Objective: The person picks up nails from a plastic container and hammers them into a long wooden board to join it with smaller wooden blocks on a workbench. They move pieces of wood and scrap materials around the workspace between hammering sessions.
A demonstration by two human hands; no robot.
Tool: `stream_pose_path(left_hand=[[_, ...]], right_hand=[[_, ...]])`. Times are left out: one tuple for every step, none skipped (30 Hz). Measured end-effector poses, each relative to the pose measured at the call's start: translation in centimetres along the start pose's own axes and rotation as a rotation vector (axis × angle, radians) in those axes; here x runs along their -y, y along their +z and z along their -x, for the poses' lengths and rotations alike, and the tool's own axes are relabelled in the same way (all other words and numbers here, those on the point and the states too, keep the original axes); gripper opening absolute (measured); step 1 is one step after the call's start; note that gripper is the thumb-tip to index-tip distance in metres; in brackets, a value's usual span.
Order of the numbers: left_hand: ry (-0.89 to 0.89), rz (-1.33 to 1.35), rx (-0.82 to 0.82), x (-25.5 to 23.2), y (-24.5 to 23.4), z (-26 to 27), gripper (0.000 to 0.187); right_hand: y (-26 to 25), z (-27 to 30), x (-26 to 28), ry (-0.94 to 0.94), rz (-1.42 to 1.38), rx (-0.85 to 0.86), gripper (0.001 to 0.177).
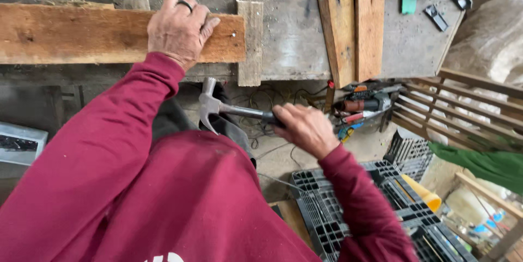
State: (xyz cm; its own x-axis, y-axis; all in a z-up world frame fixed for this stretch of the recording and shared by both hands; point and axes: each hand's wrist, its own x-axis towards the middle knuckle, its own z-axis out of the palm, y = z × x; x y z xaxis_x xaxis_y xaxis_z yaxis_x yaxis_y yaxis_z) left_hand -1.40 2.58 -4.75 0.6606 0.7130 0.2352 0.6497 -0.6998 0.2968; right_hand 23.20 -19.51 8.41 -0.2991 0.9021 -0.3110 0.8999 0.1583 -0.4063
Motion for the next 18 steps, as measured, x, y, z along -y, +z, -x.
stream_pose_path(left_hand=[[-0.006,-0.008,-0.004,0.1,0.0,-0.3,0.033],[-0.008,-0.004,0.005,0.0,0.0,-0.2,0.033],[-0.005,-0.005,-0.002,-0.1,0.0,-0.1,0.031],[-0.001,-0.002,-0.010,-0.2,0.0,0.0,0.028],[0.002,0.000,-0.018,-0.2,0.0,0.1,0.026],[-0.002,0.000,-0.007,-0.2,0.1,0.0,0.027],[-0.007,0.001,0.004,-0.1,0.1,-0.1,0.027],[-0.017,-0.002,0.012,0.0,0.2,-0.1,0.028],[-0.014,0.005,0.009,0.1,0.2,-0.1,0.027],[-0.014,0.013,0.010,0.1,0.2,0.1,0.026],[-0.014,0.020,0.011,0.0,0.2,0.2,0.025],[-0.016,0.019,0.009,0.0,0.3,0.2,0.026],[-0.019,0.018,0.006,-0.1,0.3,0.3,0.026],[-0.017,0.013,-0.001,-0.1,0.3,0.0,0.027],[-0.024,0.005,0.016,0.0,0.2,-0.3,0.030],[-0.027,-0.001,0.038,0.0,0.2,-0.4,0.034],[-0.031,-0.007,0.060,0.1,0.2,-0.5,0.037],[-0.024,0.000,0.043,-0.2,0.2,-0.2,0.033]], right_hand=[[-1.0,-1.5,-1.3,-0.109,0.071,0.002,0.042],[-1.8,-2.6,-2.3,-0.126,0.124,0.035,0.040],[-2.6,-3.7,-3.4,-0.143,0.177,0.068,0.037],[-3.2,-4.4,-4.0,-0.159,0.232,0.102,0.035],[-3.5,-4.7,-4.1,-0.168,0.271,0.107,0.033],[-3.8,-4.9,-4.1,-0.176,0.311,0.113,0.031],[-3.9,-4.8,-3.9,-0.184,0.351,0.120,0.030],[-3.8,-4.9,-3.7,-0.189,0.289,0.093,0.030],[-3.6,-4.7,-3.3,-0.194,0.228,0.067,0.030],[-3.4,-4.5,-3.1,-0.201,0.162,0.044,0.031],[-3.1,-4.4,-3.0,-0.220,0.160,0.060,0.030],[-2.8,-4.5,-3.2,-0.240,0.161,0.072,0.029],[-2.7,-4.6,-3.5,-0.261,0.161,0.084,0.028],[-2.7,-5.0,-4.2,-0.262,0.252,0.125,0.026],[-2.8,-5.7,-5.1,-0.263,0.342,0.166,0.026],[-2.8,-6.1,-5.6,-0.259,0.429,0.207,0.027],[-2.6,-6.4,-5.9,-0.226,0.419,0.207,0.028],[-2.5,-6.0,-5.7,-0.188,0.400,0.222,0.029]])
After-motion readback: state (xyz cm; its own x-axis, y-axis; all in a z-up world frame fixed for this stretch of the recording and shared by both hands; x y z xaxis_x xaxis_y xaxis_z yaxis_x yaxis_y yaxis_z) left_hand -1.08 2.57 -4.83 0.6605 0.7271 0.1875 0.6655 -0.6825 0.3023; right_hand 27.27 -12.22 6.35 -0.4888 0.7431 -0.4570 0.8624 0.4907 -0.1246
